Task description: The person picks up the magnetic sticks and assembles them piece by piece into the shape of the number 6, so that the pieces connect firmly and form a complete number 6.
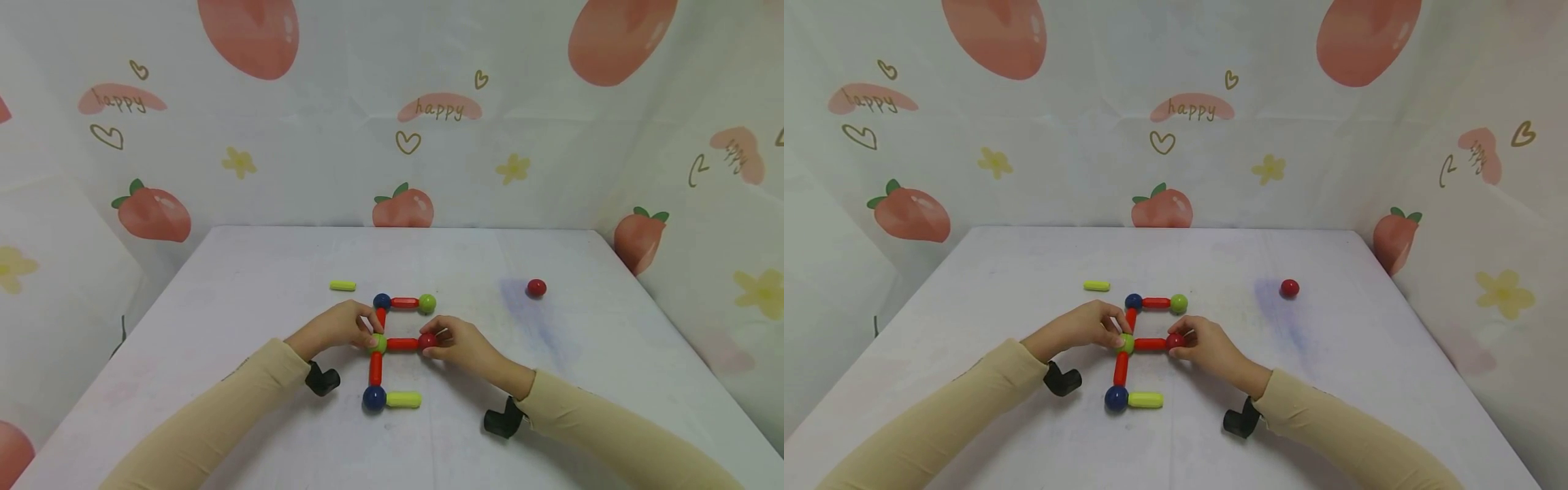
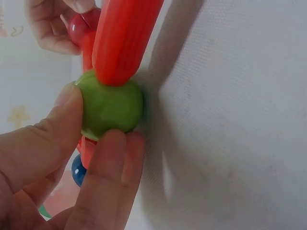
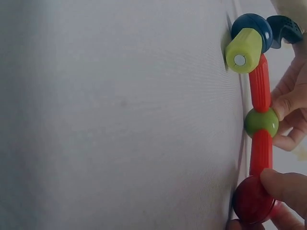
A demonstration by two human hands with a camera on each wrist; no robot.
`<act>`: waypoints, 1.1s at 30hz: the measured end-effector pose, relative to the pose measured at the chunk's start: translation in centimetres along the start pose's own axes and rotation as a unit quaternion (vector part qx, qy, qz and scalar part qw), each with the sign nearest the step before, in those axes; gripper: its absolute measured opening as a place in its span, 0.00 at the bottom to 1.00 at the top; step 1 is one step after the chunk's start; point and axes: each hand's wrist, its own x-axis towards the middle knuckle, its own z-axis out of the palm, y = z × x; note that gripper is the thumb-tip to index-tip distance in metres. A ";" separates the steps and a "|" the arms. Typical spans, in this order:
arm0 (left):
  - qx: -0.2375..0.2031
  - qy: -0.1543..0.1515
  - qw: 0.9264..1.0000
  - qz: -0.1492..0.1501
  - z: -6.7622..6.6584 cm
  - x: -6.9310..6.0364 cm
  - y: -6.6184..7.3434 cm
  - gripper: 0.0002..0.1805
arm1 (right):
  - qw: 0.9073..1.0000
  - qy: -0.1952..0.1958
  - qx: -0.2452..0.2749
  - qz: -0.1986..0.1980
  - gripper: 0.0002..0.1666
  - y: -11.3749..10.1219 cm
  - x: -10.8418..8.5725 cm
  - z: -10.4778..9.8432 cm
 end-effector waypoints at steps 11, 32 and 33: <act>-0.010 -0.009 1.000 0.002 0.0 0.2 -0.3 0.10 | 1.000 -0.004 -0.004 -0.002 0.18 0.1 0.1 0.1; -0.013 -0.001 1.000 -0.010 0.0 -0.1 0.1 0.10 | 1.000 -0.009 -0.009 -0.005 0.16 0.0 -0.2 -0.1; -0.012 -0.001 1.000 -0.010 0.0 -0.1 0.1 0.10 | 1.000 -0.008 -0.010 -0.005 0.17 0.0 -0.2 -0.1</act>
